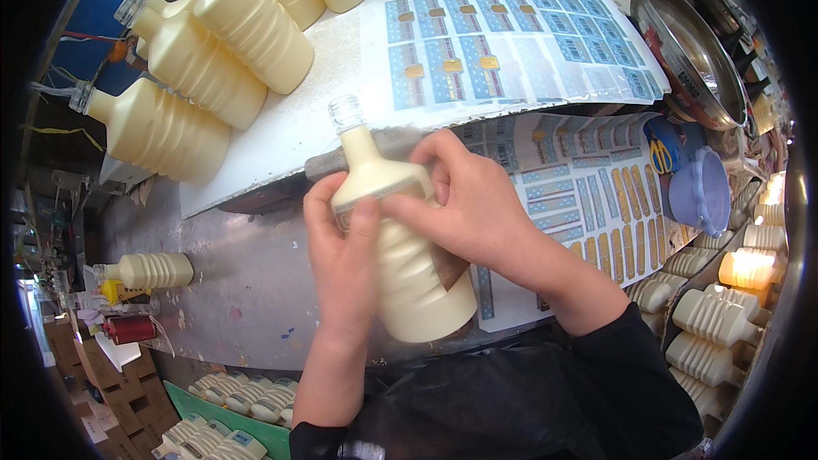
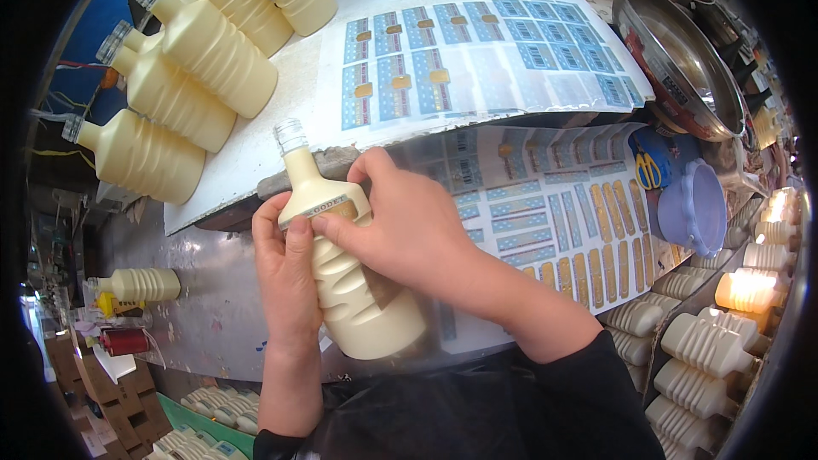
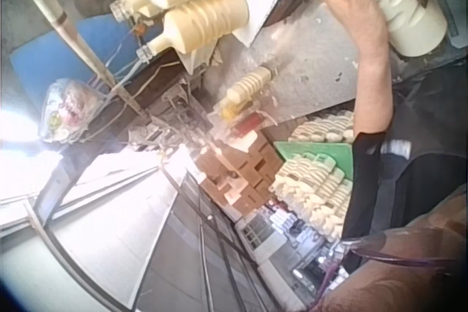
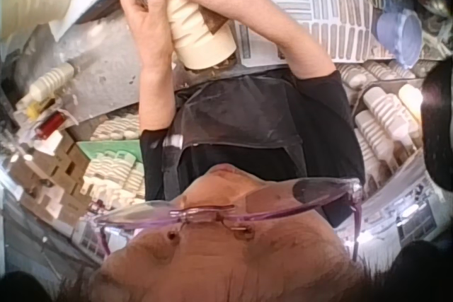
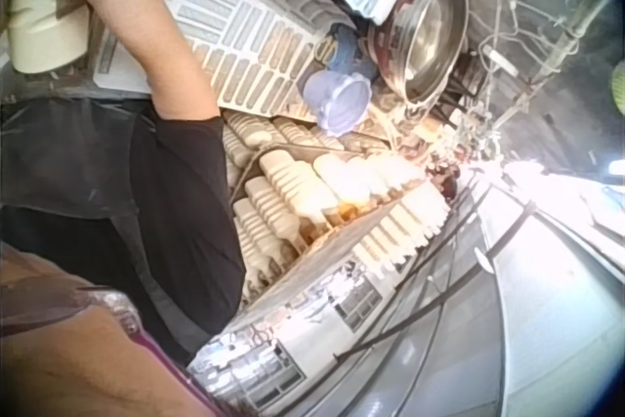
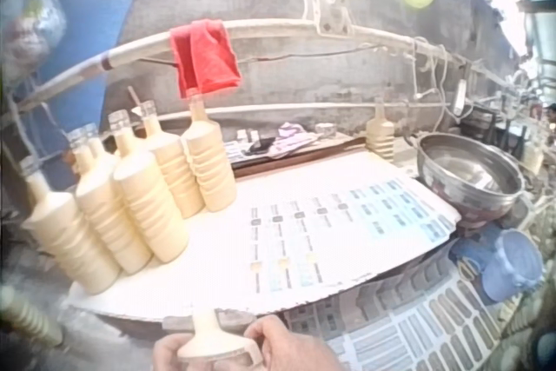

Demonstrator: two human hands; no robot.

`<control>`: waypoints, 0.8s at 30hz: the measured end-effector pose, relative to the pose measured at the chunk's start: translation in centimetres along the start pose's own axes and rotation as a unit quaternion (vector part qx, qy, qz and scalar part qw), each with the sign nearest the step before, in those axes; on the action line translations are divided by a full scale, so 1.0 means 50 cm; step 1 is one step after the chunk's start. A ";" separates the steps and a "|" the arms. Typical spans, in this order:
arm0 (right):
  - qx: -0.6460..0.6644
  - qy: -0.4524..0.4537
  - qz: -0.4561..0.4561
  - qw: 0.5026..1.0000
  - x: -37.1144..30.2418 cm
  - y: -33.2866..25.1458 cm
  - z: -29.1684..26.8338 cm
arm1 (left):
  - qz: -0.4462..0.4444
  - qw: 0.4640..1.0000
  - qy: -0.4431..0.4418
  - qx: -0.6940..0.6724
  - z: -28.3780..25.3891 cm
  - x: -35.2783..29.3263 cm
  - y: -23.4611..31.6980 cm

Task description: The person applies adhesive labels to cream-colored plastic bottles by hand. They peel each label from a sheet, wrap it around the bottle, and smooth it into place. Finished bottles are set aside on the work surface.

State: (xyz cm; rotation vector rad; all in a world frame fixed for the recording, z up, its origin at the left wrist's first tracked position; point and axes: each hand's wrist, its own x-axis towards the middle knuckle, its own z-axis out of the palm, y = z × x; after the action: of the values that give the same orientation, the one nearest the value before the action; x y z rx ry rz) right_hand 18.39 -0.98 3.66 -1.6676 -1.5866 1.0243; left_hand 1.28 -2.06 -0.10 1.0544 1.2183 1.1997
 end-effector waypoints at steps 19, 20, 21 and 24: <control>0.223 -0.054 0.016 0.973 0.017 0.067 0.015 | 0.021 1.000 -0.003 -0.007 0.003 -0.005 0.000; 0.220 -0.054 0.015 0.974 0.017 0.066 0.015 | 0.022 1.000 -0.002 -0.009 0.002 -0.005 -0.001; 0.220 -0.055 0.014 0.974 0.017 0.065 0.016 | 0.022 1.000 -0.003 -0.011 0.001 -0.006 0.000; 0.223 -0.052 0.013 0.973 0.017 0.068 0.015 | 0.019 1.000 -0.006 -0.015 0.003 -0.005 0.000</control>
State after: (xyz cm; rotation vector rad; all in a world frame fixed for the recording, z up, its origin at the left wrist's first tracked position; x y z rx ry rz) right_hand 19.49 -0.50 0.28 -1.3465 -1.2748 1.3838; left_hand 1.45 -2.30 -0.04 1.0663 1.1730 1.2362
